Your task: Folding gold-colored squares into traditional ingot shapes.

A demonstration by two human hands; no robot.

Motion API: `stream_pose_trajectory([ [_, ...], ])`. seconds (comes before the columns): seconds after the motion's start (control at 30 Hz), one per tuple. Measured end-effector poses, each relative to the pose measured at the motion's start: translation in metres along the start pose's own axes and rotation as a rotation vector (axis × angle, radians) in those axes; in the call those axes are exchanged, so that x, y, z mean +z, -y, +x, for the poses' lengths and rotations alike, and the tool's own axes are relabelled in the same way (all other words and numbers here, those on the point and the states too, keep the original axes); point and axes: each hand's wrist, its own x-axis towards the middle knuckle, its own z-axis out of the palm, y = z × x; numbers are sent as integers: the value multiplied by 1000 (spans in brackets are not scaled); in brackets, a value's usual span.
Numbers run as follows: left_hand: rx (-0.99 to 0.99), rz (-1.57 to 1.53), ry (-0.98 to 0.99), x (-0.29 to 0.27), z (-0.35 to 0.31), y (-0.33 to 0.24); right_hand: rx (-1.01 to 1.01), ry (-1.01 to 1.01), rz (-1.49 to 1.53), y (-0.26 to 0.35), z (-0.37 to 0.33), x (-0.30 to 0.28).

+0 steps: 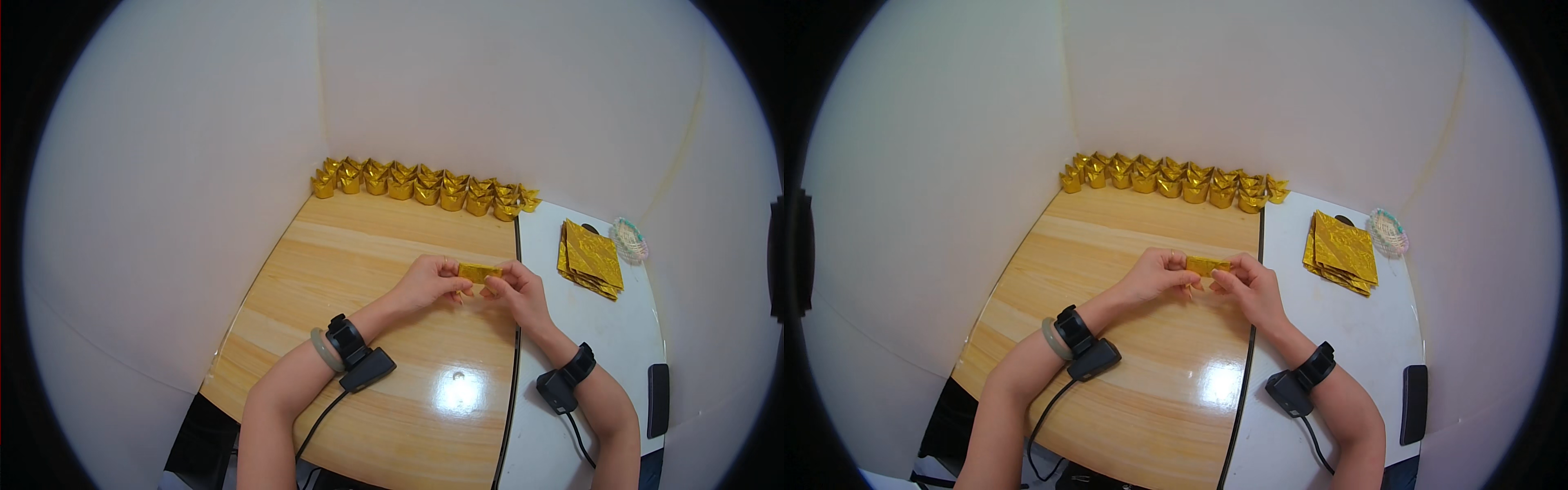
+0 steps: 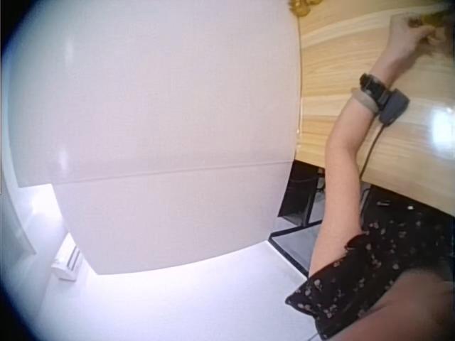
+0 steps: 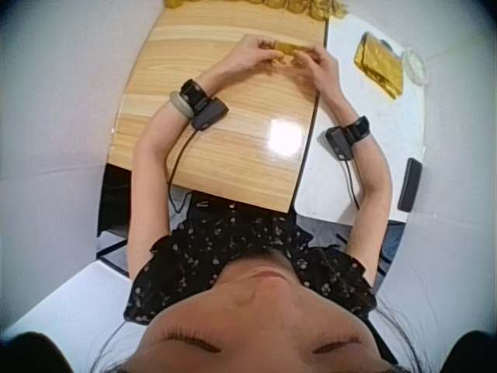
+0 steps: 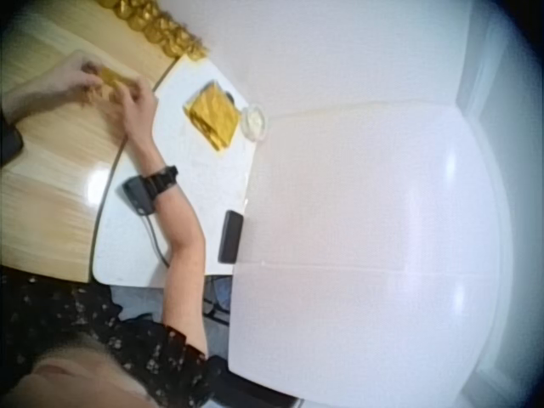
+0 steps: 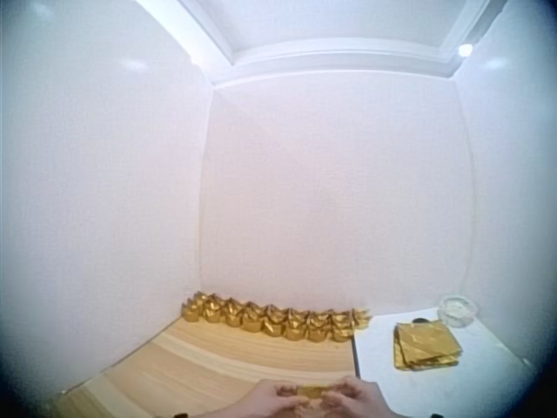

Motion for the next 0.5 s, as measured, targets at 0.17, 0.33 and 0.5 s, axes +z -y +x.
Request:
stream_pose_trajectory([
  [0.17, 107, 260, -74, 0, 1, 3, -38, 73, -123, -2, 0, -2],
  [0.33, 461, 503, -278, 5, -1, -3, -47, 27, -118, 1, -1, -1],
  [0.5, 625, 765, -303, 11, -2, -1, -121, 52, -404, -1, -2, -1],
])
